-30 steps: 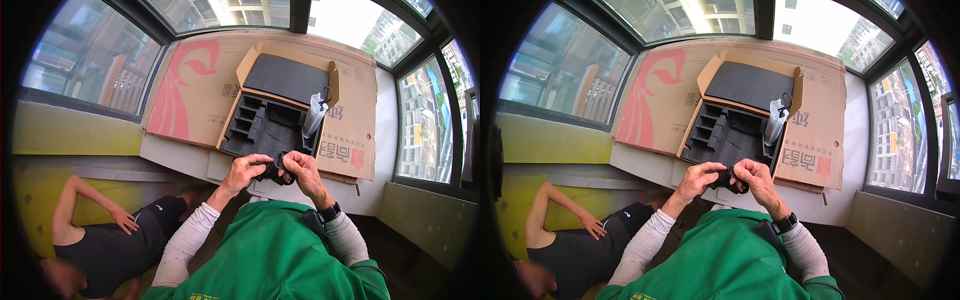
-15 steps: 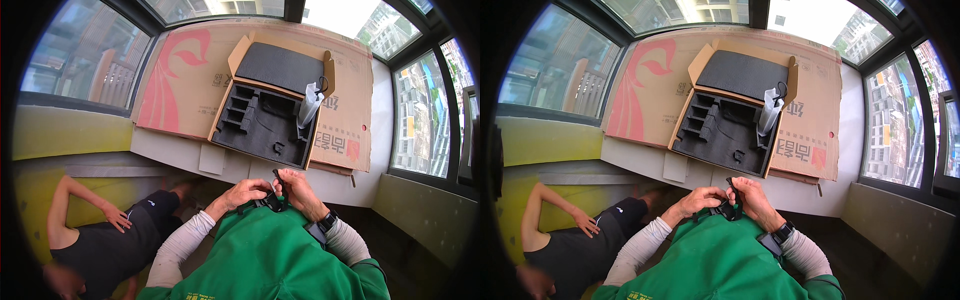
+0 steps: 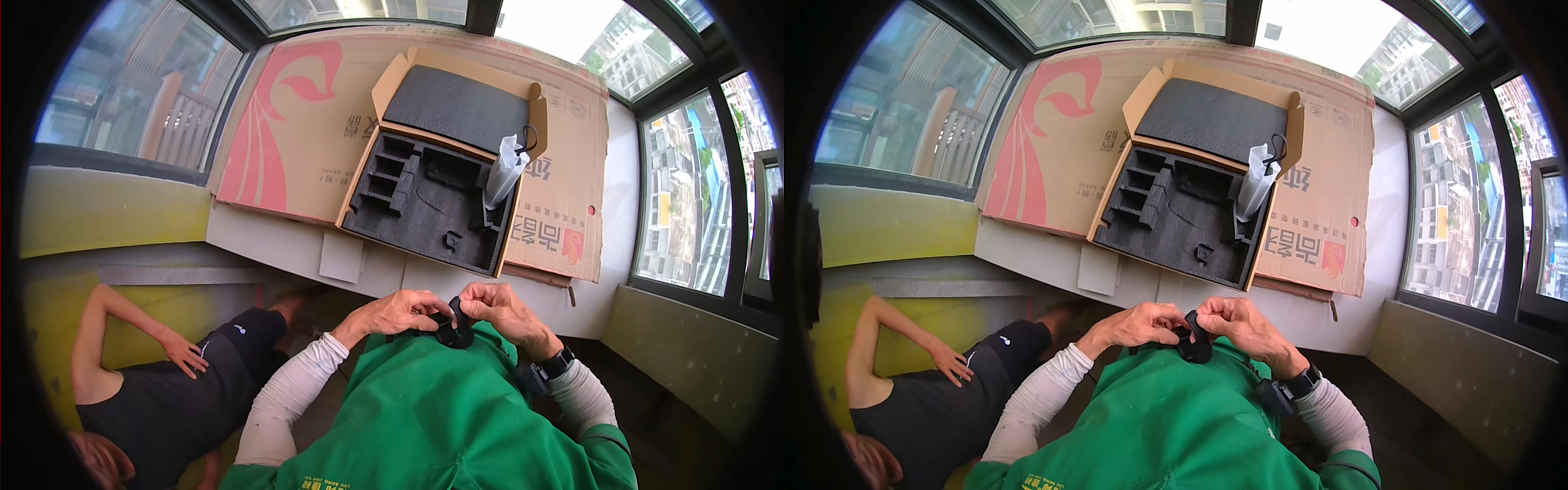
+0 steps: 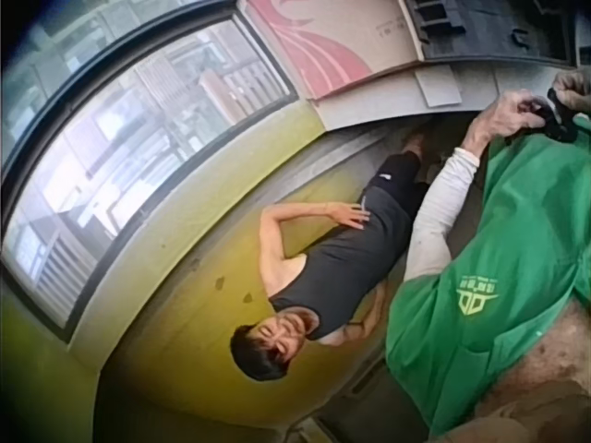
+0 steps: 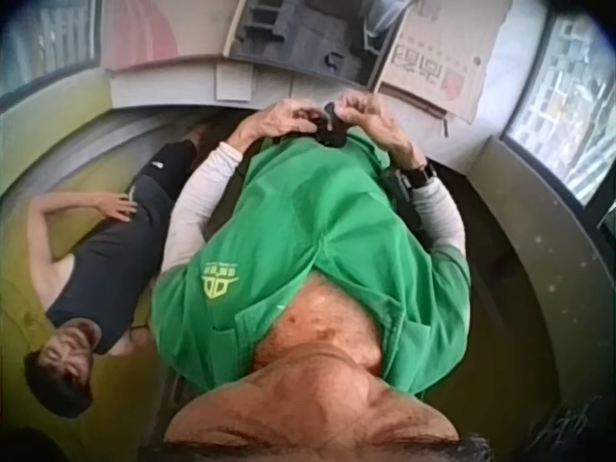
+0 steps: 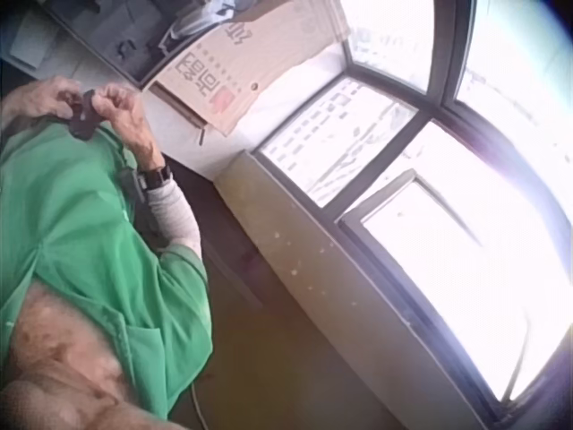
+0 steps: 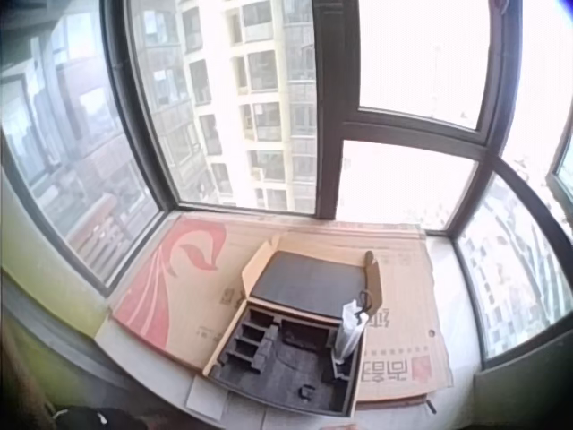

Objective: Assembling or setting up electronic equipment on a makeshift workspace.

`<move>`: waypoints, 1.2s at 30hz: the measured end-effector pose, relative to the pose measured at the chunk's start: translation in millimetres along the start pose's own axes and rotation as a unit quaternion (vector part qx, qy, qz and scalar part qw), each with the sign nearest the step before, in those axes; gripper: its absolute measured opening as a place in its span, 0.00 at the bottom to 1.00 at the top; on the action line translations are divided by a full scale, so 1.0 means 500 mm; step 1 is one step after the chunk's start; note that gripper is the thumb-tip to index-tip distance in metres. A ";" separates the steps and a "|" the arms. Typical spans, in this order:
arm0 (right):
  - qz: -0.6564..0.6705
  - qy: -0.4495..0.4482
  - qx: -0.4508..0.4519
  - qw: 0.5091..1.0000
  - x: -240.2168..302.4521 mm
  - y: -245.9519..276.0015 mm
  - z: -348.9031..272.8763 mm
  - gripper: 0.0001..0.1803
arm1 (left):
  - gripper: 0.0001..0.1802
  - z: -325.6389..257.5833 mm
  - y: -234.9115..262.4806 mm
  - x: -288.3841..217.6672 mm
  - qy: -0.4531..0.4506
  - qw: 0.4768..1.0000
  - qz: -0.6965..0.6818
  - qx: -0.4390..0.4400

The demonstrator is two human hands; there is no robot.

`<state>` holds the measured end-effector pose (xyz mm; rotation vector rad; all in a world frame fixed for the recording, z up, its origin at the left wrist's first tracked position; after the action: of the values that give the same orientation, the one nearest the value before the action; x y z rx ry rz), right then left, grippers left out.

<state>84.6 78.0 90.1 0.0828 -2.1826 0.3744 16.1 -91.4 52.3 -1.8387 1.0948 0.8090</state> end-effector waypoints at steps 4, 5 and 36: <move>0.031 -0.010 -0.010 0.999 0.000 -0.009 0.004 0.13 | 0.22 0.011 -0.001 -0.011 -0.029 0.999 0.006 -0.018; 0.026 -0.014 -0.008 1.000 -0.001 -0.012 0.006 0.14 | 0.23 0.010 0.000 -0.012 -0.035 0.999 -0.004 -0.028; -0.143 -0.096 -0.065 0.983 -0.032 -0.023 0.014 0.12 | 0.28 -0.002 -0.011 0.104 -0.048 0.943 -0.326 -0.038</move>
<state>91.0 63.8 76.0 0.3676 -2.3361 0.0624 42.4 -109.9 11.3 -2.0225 0.3418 0.5355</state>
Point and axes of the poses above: each hand's wrist, its own z-axis towards the middle knuckle, its own y-axis out of the back of the hand, x = y × z, the point moved 6 cm from there along z, towards the middle knuckle, and after that the axes turned 13 degrees about -z, right-handed, at the moved point
